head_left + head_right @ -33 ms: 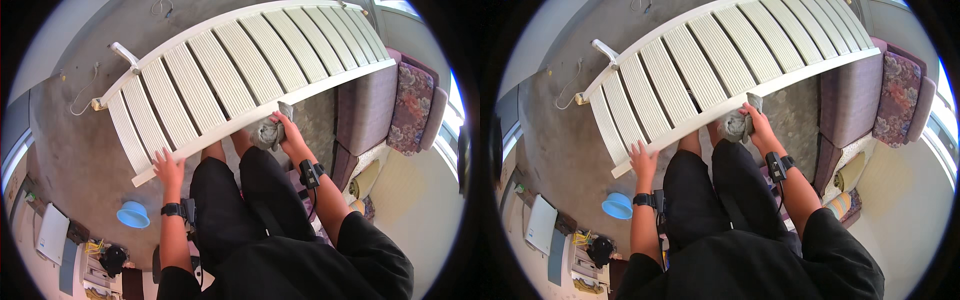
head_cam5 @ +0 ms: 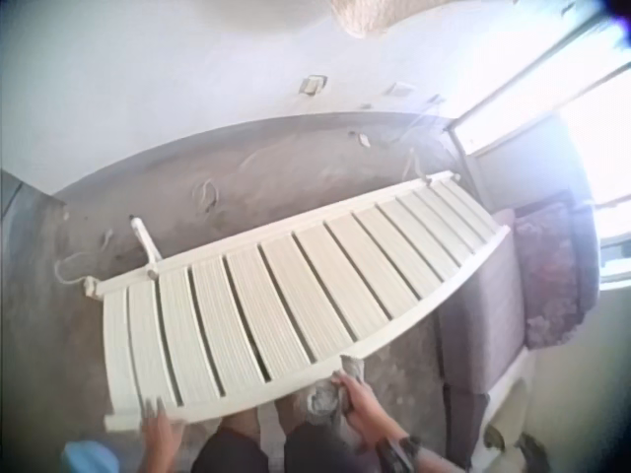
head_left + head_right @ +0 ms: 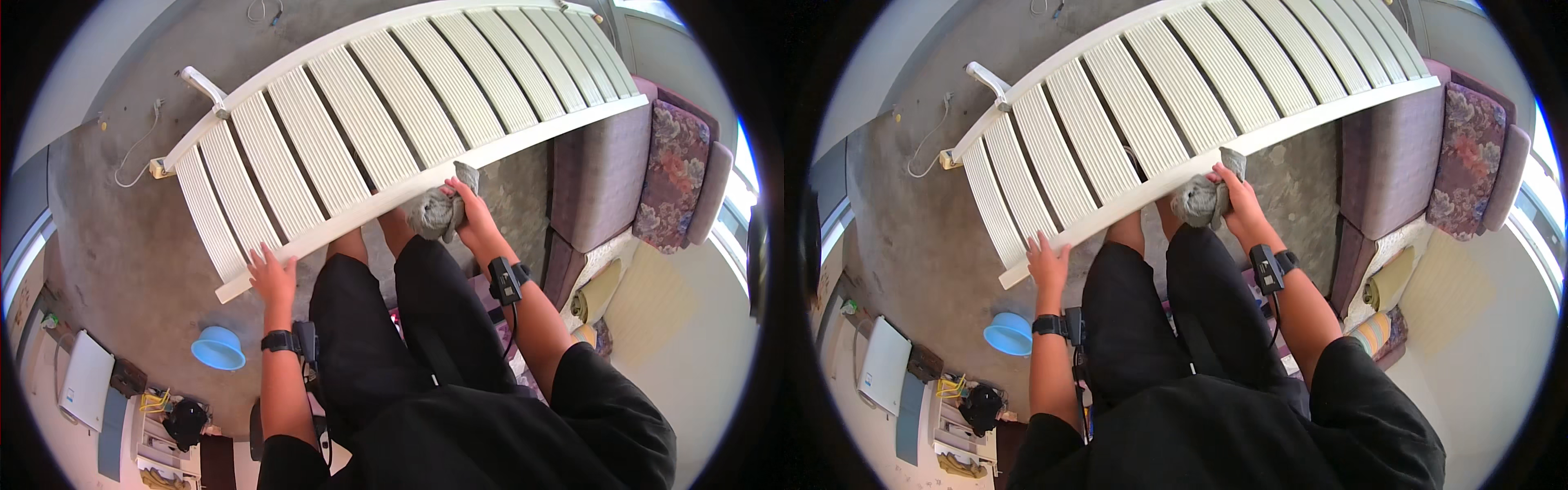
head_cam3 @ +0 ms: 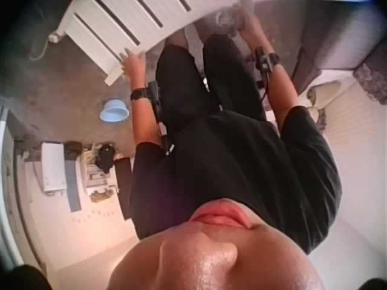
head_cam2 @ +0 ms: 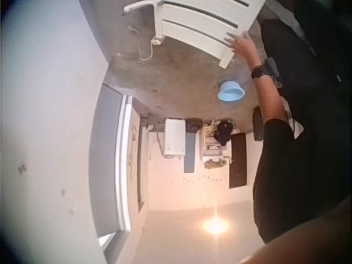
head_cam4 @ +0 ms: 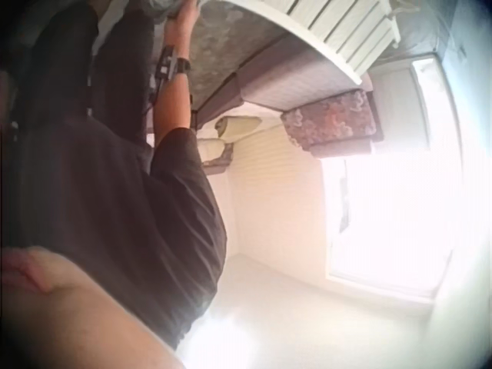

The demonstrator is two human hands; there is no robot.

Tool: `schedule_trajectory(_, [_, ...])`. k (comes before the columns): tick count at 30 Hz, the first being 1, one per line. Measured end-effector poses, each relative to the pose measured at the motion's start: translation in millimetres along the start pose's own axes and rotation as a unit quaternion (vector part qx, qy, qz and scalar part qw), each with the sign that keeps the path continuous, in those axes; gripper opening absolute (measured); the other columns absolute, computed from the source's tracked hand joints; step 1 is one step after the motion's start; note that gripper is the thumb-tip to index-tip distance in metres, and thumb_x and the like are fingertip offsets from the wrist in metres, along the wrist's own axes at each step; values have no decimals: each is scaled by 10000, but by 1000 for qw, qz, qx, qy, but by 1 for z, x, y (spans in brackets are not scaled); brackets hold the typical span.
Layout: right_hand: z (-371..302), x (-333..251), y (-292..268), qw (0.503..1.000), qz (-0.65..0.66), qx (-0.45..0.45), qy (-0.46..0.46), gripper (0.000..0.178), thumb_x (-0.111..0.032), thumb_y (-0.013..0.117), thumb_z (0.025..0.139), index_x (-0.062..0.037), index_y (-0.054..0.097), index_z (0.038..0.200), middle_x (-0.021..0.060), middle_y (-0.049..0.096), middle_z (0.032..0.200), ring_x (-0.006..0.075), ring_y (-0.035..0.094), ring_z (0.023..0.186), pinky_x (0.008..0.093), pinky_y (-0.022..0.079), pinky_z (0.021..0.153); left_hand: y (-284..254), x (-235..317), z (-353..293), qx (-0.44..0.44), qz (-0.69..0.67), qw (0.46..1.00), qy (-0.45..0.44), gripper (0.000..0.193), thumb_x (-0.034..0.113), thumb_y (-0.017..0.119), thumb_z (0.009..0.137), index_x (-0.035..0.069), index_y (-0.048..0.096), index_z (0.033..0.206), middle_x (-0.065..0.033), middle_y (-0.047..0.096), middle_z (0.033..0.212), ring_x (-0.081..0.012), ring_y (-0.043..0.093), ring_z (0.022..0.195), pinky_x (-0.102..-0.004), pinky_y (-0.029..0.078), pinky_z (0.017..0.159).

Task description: The person wipes the upper frame of a glass door with a cloth, then moves a white plastic drying rack and wipes its slats and frame. The person uses a cloth throughout and handles the rack with both hands to reposition it for cleaning.

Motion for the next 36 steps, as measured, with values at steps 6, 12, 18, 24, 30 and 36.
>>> schedule_trajectory(6, [13, 9, -24, 998, -16, 57, 12, 377, -241, 726, 894, -29, 580, 1169, 61, 642, 989, 181, 626, 947, 374, 538, 817, 2, -32, 23, -39, -21, 996, 74, 493, 402, 673, 855, 51, 638, 1199, -184, 606, 1215, -410, 566, 1110, -486, 456, 949])
schedule_trajectory(12, [9, 32, -38, 988, 69, 133, -30, 395, -284, 727, 892, -51, 563, 1165, 87, 628, 1027, 231, 620, 957, 408, 527, 846, -22, -32, 34, -117, 33, 989, 90, 374, 349, 667, 848, 156, 676, 1169, -122, 621, 1174, -399, 596, 1021, -462, 478, 906])
schedule_trajectory(18, [-36, 87, 31, 989, 13, 94, -113, 183, -215, 655, 942, -60, 611, 1029, 47, 651, 961, 200, 638, 917, 365, 516, 840, -41, -81, 28, -98, -116, 946, 287, 451, 281, 653, 882, 122, 603, 1302, -114, 578, 1289, -373, 551, 1122, -431, 457, 992])
schedule_trajectory(24, [-99, 190, 162, 952, -230, 35, -198, 160, -141, 701, 911, -65, 670, 1049, 7, 698, 949, 112, 652, 857, 256, 513, 716, -51, -178, 1, -309, -424, 829, 194, 645, 254, 711, 890, 58, 441, 1443, -154, 522, 1388, -299, 535, 1224, -366, 439, 1020])
schedule_trajectory(30, [-178, 291, 270, 892, -359, -266, 75, 248, -163, 662, 954, -14, 688, 1151, 7, 687, 1100, 82, 609, 1017, 247, 487, 888, -87, -209, -15, -299, -535, 752, 243, 845, 249, 798, 832, 114, 325, 1518, -154, 488, 1414, -232, 507, 1258, -353, 436, 1028])
schedule_trajectory(36, [-168, 320, 314, 903, -363, -205, 102, 294, -244, 628, 978, -15, 669, 1158, -3, 694, 988, 80, 634, 904, 246, 503, 783, -121, -232, -6, -246, -504, 816, 141, 440, 227, 748, 875, 1, 600, 1221, -115, 700, 1043, -142, 643, 991, -305, 498, 874])
Point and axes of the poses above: each hand's wrist, its own z-axis towards the middle knuckle, its own y-axis out of the palm, x = y × z, the point moved 3 cm from there along z, towards the middle knuckle
